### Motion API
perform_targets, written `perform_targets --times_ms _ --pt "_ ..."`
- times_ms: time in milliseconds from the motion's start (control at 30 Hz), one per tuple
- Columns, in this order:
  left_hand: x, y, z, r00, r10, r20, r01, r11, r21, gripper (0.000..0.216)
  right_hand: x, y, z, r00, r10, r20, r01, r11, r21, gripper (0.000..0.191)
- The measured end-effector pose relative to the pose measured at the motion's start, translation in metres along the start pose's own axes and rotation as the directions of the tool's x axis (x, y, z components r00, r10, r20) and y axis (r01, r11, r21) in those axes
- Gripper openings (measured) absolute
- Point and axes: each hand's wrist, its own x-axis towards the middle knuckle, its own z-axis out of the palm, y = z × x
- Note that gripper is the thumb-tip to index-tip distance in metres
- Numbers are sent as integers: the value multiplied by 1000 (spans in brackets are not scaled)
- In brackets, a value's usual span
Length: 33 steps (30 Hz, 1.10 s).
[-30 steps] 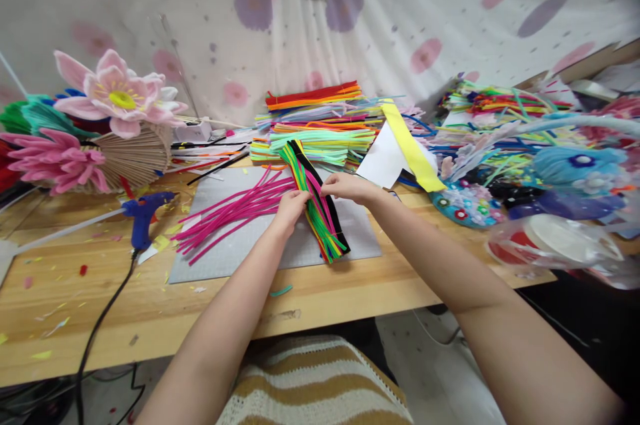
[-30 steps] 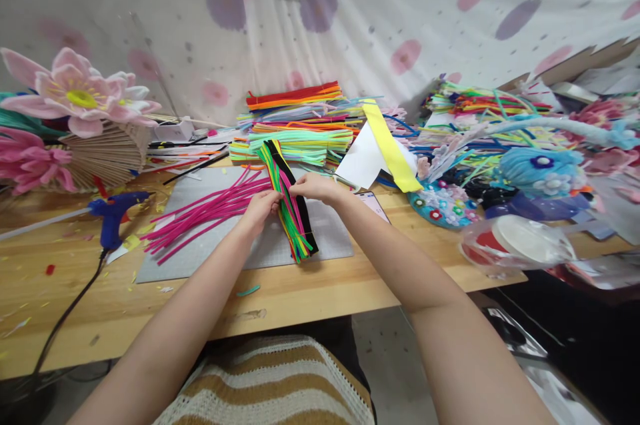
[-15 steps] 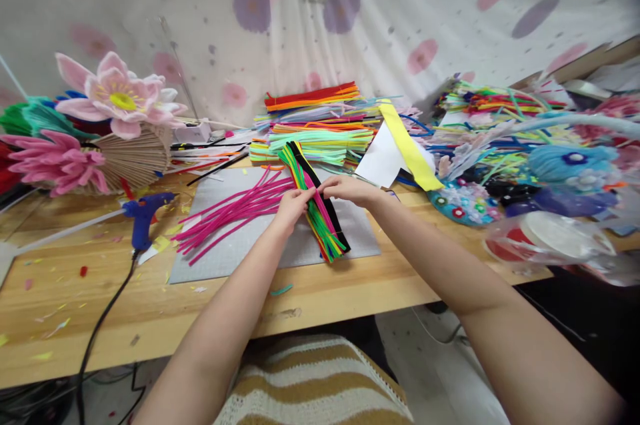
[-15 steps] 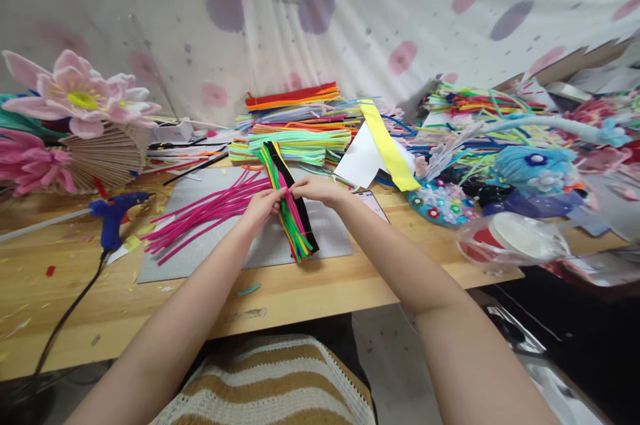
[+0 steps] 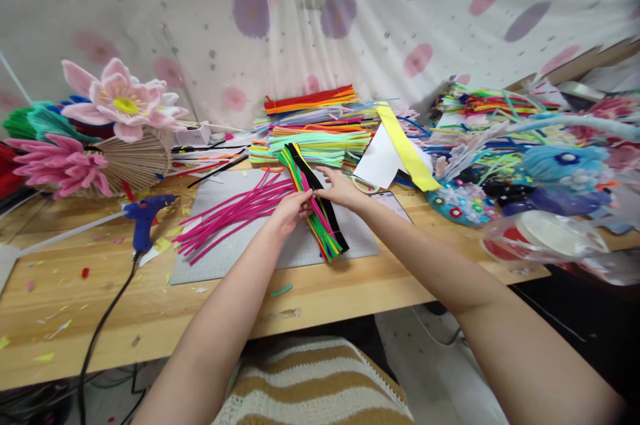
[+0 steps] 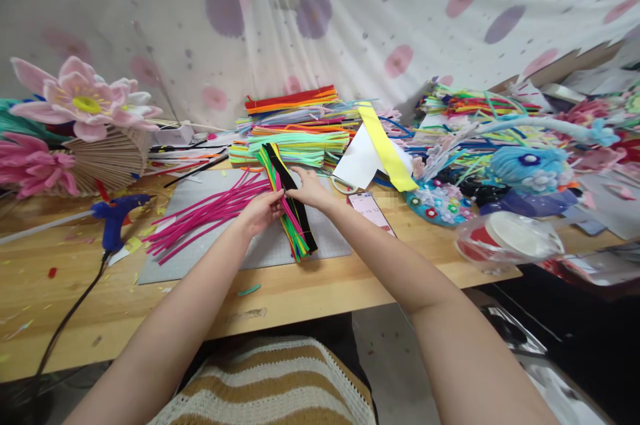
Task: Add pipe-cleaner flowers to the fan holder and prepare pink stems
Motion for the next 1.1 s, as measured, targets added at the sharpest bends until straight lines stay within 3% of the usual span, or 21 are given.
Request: perform_targets --times_ms 67,200,333,400,467,533,600,700,800,900,1100 --pt "-2 0 0 999 -26 33 29 996 -89 9 1 3 6 993 52 110 -75 973 219 70" --pt "-8 2 -6 988 -59 142 85 980 -181 15 1 1 7 917 86 390 -293 808 510 53" --pt "-11 6 -12 940 -35 338 103 977 -185 21 0 -7 3 846 44 532 -422 663 618 25" --pt "-10 9 -12 909 3 418 71 984 -162 21 -1 -10 2 812 16 584 -453 649 612 16" --pt "-10 11 -7 893 35 449 24 992 -126 21 -2 -12 2 793 50 607 -470 684 558 21" --pt "-11 13 0 906 55 419 -22 996 -84 21 -3 -14 1 840 110 532 -431 730 531 19" --pt "-14 14 9 937 89 338 -70 995 -69 20 -5 -17 -1 926 147 348 -328 769 548 16" --pt "-21 16 17 952 155 264 -136 987 -90 18 -4 -19 -8 989 146 28 -137 822 553 38" --pt "-24 18 15 945 178 275 -161 983 -85 21 5 -15 -15 975 91 -201 17 878 478 53" --pt "-24 22 3 953 180 244 -170 984 -59 22 20 -4 -22 934 73 -351 80 912 403 59" --pt "-36 56 -42 976 212 45 -214 976 37 17 34 8 -44 905 113 -411 114 865 488 52"
